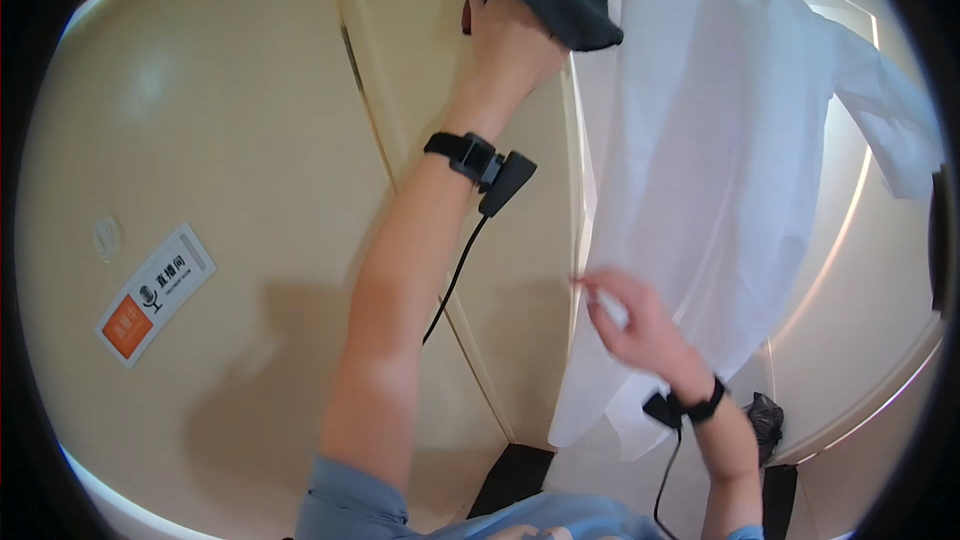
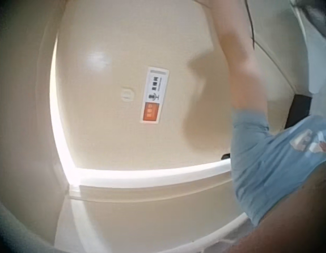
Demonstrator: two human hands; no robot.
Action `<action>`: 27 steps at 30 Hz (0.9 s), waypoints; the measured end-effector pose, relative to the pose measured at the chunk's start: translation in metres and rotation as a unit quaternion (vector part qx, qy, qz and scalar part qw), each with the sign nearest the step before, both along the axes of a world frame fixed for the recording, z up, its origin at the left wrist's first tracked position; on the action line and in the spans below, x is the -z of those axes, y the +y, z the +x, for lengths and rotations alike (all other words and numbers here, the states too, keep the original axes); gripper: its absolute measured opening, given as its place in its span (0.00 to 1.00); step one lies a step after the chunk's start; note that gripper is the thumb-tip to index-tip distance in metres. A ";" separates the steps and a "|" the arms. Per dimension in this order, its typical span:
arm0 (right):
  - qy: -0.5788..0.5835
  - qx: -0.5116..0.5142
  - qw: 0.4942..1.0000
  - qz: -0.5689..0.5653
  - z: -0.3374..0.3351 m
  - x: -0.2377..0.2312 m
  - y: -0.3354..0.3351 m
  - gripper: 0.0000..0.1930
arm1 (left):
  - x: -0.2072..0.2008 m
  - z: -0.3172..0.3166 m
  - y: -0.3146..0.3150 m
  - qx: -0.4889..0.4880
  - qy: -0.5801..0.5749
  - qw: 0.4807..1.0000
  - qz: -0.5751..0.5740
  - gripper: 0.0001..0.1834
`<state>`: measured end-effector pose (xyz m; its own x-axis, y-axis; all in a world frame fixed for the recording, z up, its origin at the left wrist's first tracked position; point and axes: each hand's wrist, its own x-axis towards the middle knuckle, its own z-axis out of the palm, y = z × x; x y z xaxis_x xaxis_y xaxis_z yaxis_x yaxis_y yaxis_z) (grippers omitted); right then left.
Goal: The recorder uses a cleaning cloth to wipe down door frames and door surfaces in a corridor.
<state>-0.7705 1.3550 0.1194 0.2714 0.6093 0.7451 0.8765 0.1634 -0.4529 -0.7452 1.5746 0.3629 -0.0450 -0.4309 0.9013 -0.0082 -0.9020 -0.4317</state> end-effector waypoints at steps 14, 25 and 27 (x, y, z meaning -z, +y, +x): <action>-0.311 0.193 0.902 0.229 0.045 -0.162 0.089 0.26 | 0.091 -0.045 0.031 0.023 0.151 0.988 0.020 0.29; -0.221 0.254 0.878 0.341 0.056 -0.176 0.134 0.36 | 0.116 -0.033 0.049 0.114 0.047 0.988 -0.094 0.23; -0.173 0.235 0.897 0.332 0.052 -0.184 0.137 0.35 | 0.104 -0.030 0.038 0.124 0.004 0.981 -0.150 0.23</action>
